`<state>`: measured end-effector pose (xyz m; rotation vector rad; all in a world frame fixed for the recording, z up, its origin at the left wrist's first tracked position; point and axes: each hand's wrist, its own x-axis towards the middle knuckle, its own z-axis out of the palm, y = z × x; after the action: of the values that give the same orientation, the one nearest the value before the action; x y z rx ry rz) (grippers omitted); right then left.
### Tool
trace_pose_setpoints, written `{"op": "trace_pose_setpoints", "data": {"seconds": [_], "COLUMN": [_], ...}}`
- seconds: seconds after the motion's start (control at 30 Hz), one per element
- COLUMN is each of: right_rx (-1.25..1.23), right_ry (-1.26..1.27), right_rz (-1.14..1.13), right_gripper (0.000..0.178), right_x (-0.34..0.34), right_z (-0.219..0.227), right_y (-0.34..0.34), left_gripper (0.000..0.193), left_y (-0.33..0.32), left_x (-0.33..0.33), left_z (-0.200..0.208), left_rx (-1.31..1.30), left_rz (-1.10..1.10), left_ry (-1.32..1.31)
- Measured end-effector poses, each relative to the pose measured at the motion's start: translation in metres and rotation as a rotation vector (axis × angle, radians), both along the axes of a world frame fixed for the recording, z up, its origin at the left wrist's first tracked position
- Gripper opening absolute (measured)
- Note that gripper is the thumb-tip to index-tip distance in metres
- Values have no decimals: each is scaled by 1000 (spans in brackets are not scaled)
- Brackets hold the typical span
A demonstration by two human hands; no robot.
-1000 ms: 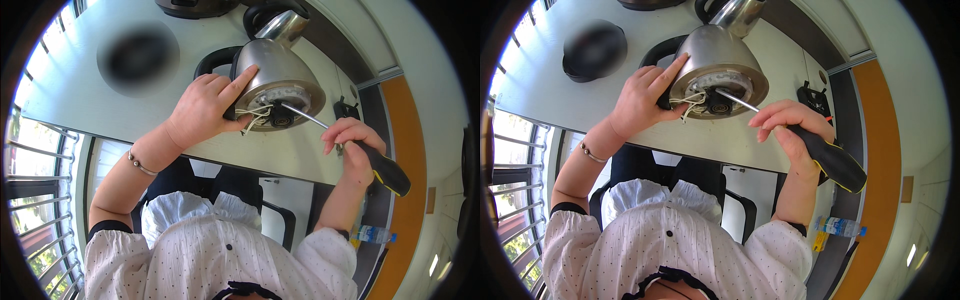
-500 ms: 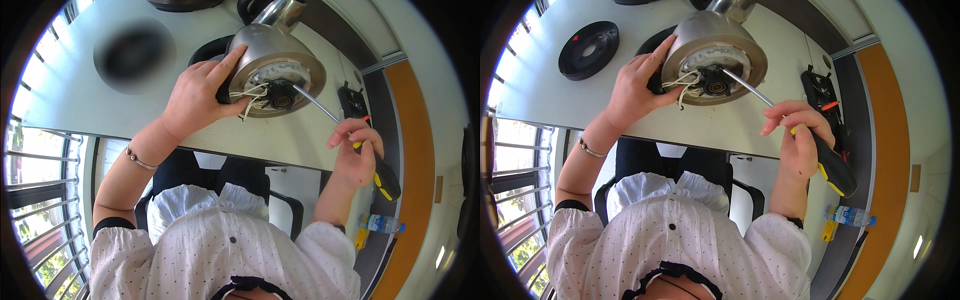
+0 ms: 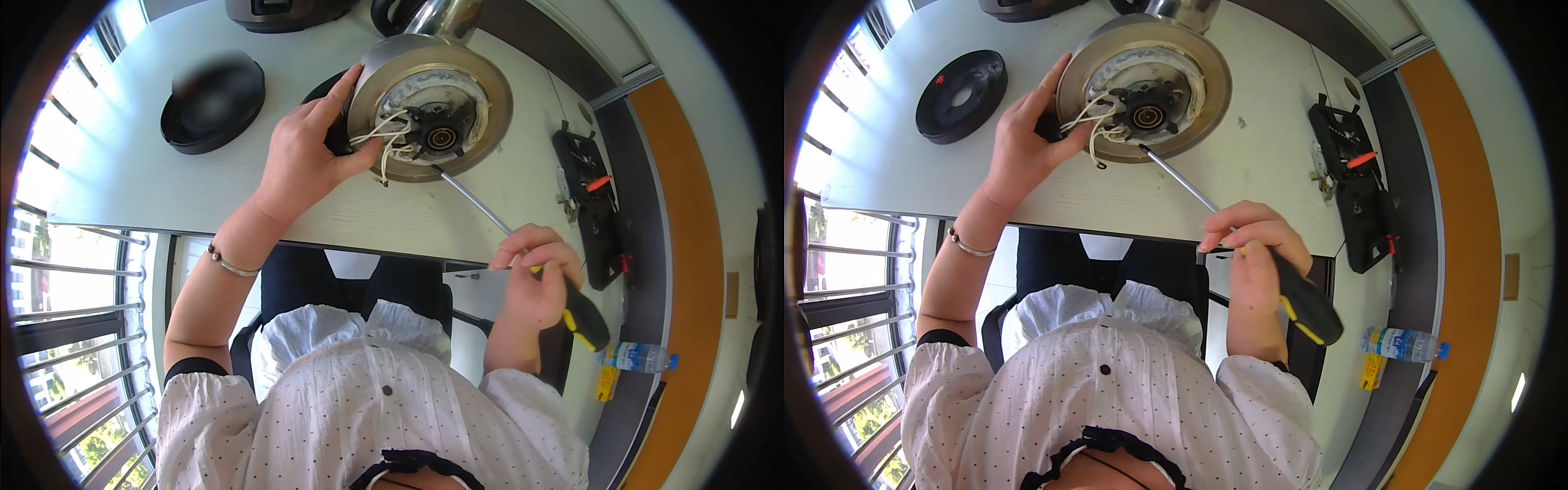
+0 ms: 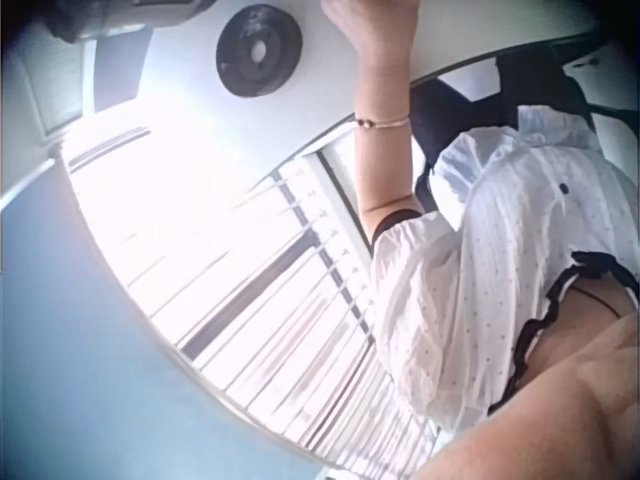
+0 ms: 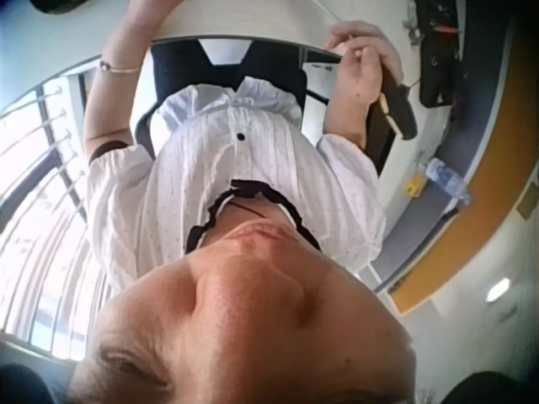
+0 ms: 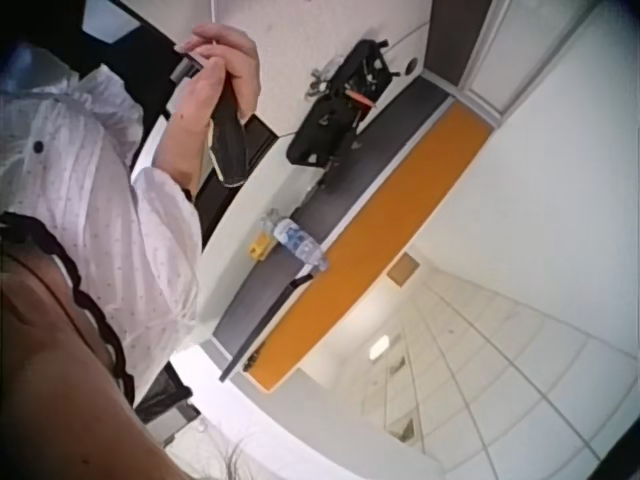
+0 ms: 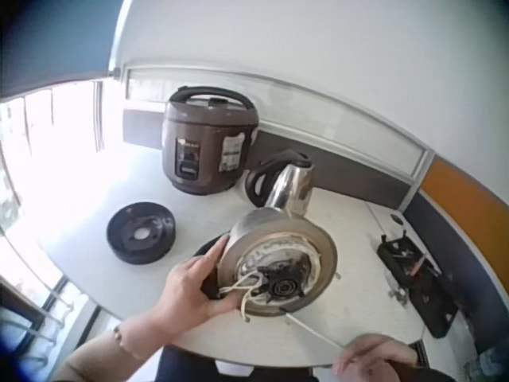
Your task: The person assembles the base of an electric kettle by aligning the bottom cover with the main body and securing it with screws using a screwdriver. The person tightens multiple screws to complete the assembly.
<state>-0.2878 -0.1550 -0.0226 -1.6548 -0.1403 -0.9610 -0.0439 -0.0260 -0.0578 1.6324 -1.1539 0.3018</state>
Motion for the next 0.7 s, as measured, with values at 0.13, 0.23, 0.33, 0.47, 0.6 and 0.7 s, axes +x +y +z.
{"op": "trace_pose_setpoints", "data": {"seconds": [0.13, 0.23, 0.33, 0.47, 0.6, 0.7], "right_rx": [-107, -70, -100, -114, -92, -90], "right_ry": [63, 56, 33, 37, 43, 52], "right_rz": [-45, -17, 4, -30, -58, -70], "right_gripper": [20, 10, 10, 11, 13, 15], "right_x": [4, 7, 13, 17, 18, 16], "right_z": [-4, -12, -18, -19, -23, -25], "right_y": [14, 18, 19, 19, 19, 19], "left_gripper": [73, 74, 75, 77, 78, 80], "left_y": [1, 1, 2, 1, 1, 2], "left_x": [0, 0, 1, -1, -2, -2], "left_z": [-1, 0, -1, -1, 1, 2], "left_rx": [1, 3, -16, 2, 2, 12], "left_rz": [-6, -12, -21, -14, -10, -10], "left_ry": [7, 5, -5, -23, -26, -43]}}
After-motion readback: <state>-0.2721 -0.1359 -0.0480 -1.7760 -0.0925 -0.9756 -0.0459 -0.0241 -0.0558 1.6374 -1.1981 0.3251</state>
